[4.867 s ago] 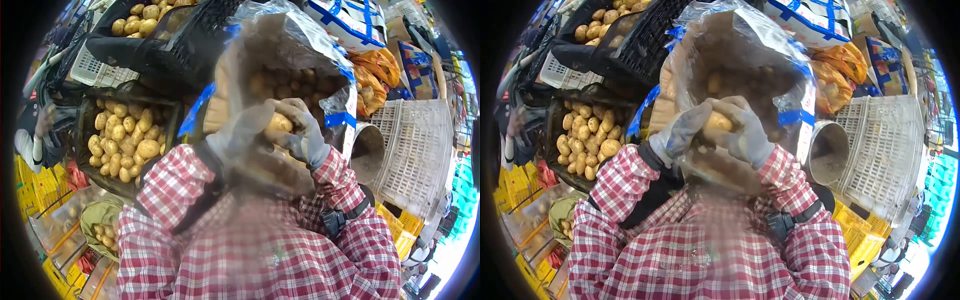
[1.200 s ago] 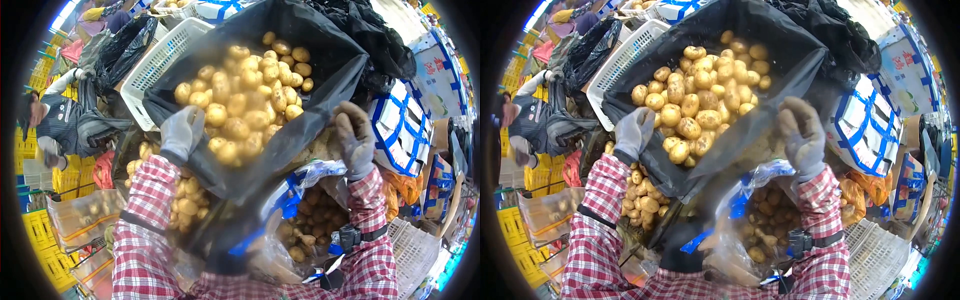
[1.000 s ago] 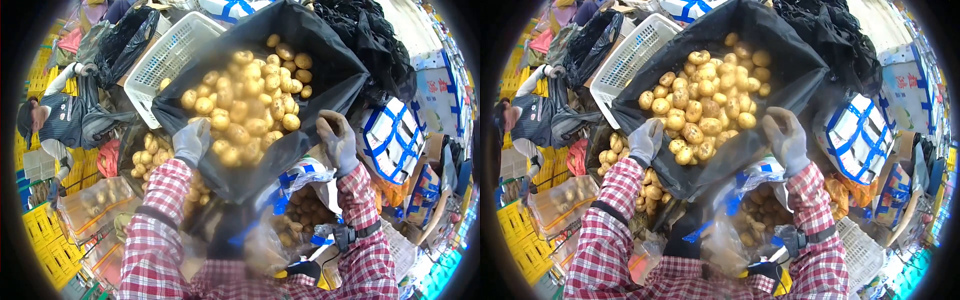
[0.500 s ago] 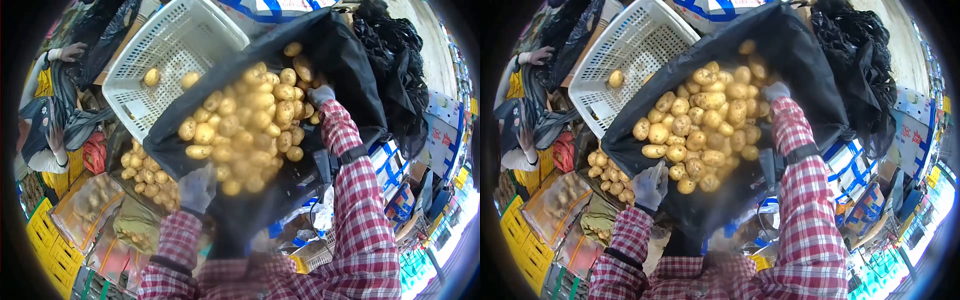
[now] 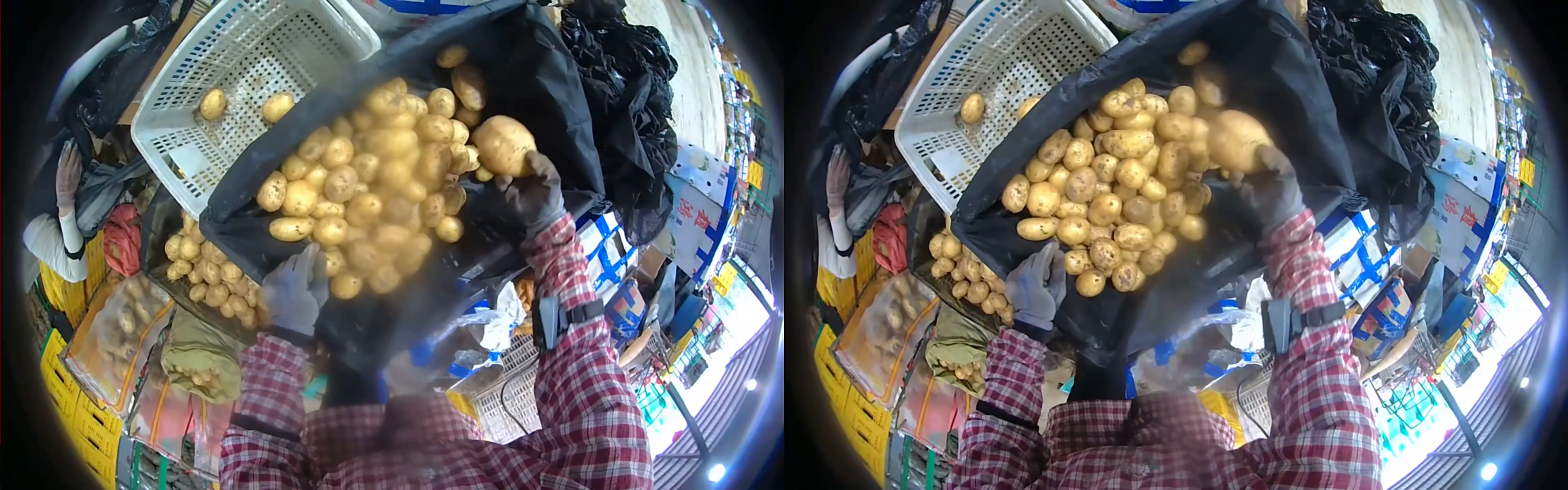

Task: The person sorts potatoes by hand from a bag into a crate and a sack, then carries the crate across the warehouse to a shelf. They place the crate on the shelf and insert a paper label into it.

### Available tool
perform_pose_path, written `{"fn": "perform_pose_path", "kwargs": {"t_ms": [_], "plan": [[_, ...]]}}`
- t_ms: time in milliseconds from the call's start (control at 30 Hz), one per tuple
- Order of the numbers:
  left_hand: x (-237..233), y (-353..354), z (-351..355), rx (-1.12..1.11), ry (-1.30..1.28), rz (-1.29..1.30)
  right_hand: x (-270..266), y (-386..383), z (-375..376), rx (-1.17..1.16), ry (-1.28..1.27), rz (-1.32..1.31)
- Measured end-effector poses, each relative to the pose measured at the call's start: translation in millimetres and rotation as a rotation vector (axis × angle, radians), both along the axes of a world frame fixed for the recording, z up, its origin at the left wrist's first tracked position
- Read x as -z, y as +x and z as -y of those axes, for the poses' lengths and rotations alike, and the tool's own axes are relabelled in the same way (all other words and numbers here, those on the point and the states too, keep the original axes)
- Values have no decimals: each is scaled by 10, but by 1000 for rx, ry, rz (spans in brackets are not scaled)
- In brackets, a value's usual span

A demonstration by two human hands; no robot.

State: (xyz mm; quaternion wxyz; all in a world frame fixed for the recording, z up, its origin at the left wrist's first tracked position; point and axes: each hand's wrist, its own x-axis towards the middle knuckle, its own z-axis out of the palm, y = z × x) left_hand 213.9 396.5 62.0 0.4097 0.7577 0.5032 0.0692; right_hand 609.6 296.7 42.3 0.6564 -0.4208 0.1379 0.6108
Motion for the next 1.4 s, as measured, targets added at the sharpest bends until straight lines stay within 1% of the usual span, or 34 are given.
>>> {"fn": "perform_pose_path", "kwargs": {"t_ms": [33,67,100,133,167,233,267,300,333,367,400,433,467,533,567,600,633,700,767,800,833,867,900,933,967,1000,1033,1100,1167,1200,1233,1267,1300,1400], "plan": [[-24,72,36,-105,-112,50,-91,-192,-19,-58,31,91],[-51,196,120,-207,-317,252,-245,-427,-82,-118,59,179],[-75,377,215,-312,-516,455,-376,-631,-116,-319,-17,367],[-282,653,139,-492,-941,789,-470,-769,-151,-518,-86,560],[-273,851,114,-512,-1076,902,-517,-847,-171,-665,67,582],[-256,1001,61,-434,-1082,970,-384,-917,-191,-881,137,747],[-230,977,4,-439,-1112,970,-347,-827,-368,-846,-110,571],[-224,932,-38,-579,-1263,1042,-170,-789,-605,-160,-127,137],[-254,942,-73,-1000,-1592,1284,181,-581,-713,-325,-72,613],[-270,865,-78,-943,-1518,1208,531,-375,-821,-606,-273,1386],[-272,799,-93,-878,-1447,1136,880,-170,-930,-624,-536,1901],[-252,749,-105,-809,-1377,1066,1029,-40,-1070,-723,-725,1778],[-219,697,-117,-836,-1440,1101,1147,54,-1194,-818,-907,1644],[-168,596,-139,-881,-1571,1165,1617,350,-1141,-916,-871,1648],[-206,592,-148,-1001,-1580,1096,1650,397,-1133,-907,-868,1674],[-206,540,-162,-997,-1614,1099,1604,340,-1122,-831,-825,1762],[-204,497,-179,-991,-1651,1108,1516,300,-1077,-666,-692,1396],[-187,417,-176,-968,-1696,1153,771,-12,-1099,-412,-444,869],[-13,343,-115,-896,-1723,1234,368,-82,-1042,-333,-177,491],[103,306,-132,-841,-1825,1339,245,-77,-946,-487,-137,712],[147,283,-86,-866,-1829,1397,126,-71,-852,-615,-106,945],[84,306,-72,-897,-1830,1454,149,-141,-712,-680,-78,1234],[-15,327,-94,-921,-1773,1370,166,-210,-573,-711,-82,1539],[-105,324,-111,-953,-1708,1279,73,-381,-529,-640,-13,1497],[-90,283,-87,-831,-1538,1170,-27,-553,-484,-572,59,1455],[-101,261,-79,-782,-1485,1151,-191,-788,-489,-592,91,1451],[-120,219,-84,-738,-1427,1126,-272,-940,-488,-507,107,1108],[-197,114,-114,-654,-1316,1113,-435,-1244,-486,-163,78,419],[-310,-43,-133,-586,-1206,1132,-439,-1533,-379,-347,154,928],[-292,-152,-106,-617,-1225,1196,-444,-1573,-344,-593,69,1350],[-221,-284,-49,-646,-1243,1263,-427,-1566,-238,-425,135,783],[-268,-369,-49,-677,-1262,1328,-474,-1617,-246,-429,174,604],[-374,-475,-70,-750,-1413,1401,-526,-1669,-257,-431,195,427],[-464,-681,-8,-735,-1410,1493,-655,-1949,-300,-596,270,409]]}}
